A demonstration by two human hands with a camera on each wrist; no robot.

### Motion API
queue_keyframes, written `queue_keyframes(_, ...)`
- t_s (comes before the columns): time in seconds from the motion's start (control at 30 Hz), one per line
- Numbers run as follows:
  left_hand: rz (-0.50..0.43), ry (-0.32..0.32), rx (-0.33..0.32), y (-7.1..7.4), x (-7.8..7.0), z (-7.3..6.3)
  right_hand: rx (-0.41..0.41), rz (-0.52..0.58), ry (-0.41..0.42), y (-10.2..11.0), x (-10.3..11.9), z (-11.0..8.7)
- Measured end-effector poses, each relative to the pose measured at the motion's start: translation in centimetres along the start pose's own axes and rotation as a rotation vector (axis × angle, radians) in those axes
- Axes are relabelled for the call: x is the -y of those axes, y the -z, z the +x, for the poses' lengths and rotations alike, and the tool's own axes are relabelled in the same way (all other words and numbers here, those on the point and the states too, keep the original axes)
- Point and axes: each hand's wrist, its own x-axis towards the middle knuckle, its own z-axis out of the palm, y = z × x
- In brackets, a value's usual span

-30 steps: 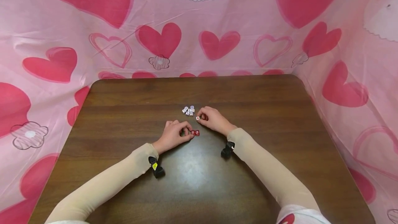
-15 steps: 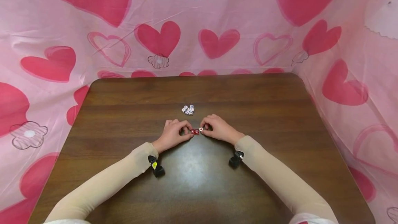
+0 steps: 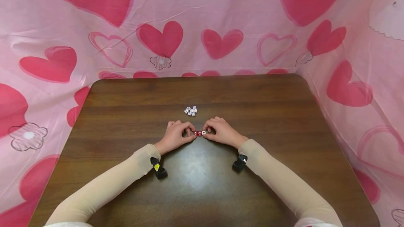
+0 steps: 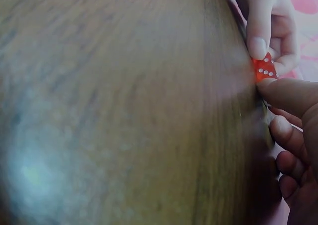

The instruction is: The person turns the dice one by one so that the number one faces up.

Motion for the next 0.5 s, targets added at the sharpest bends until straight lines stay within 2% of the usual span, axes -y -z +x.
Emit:
queue_keyframes(0.17, -0.005, -0.013, -0.006, 0.0, 0.1, -0.1, 0.004, -0.005, 0.007, 0.0, -0.2, 0.0)
queue_keyframes(0.3, -0.025, -0.041, 0.034, 0.5, 0.4, -0.1, 0.004, -0.003, 0.014, 0.0, -0.1, 0.0)
queue_keyframes(0.37, -0.059, -0.061, 0.066, 1.1, 0.7, 0.0, 0.003, -0.004, 0.015, 0.0, -0.1, 0.0)
queue_keyframes(0.5, -0.203, -0.066, 0.116, 2.5, 1.3, 0.3, -0.012, -0.011, 0.021, -0.1, -0.1, 0.0)
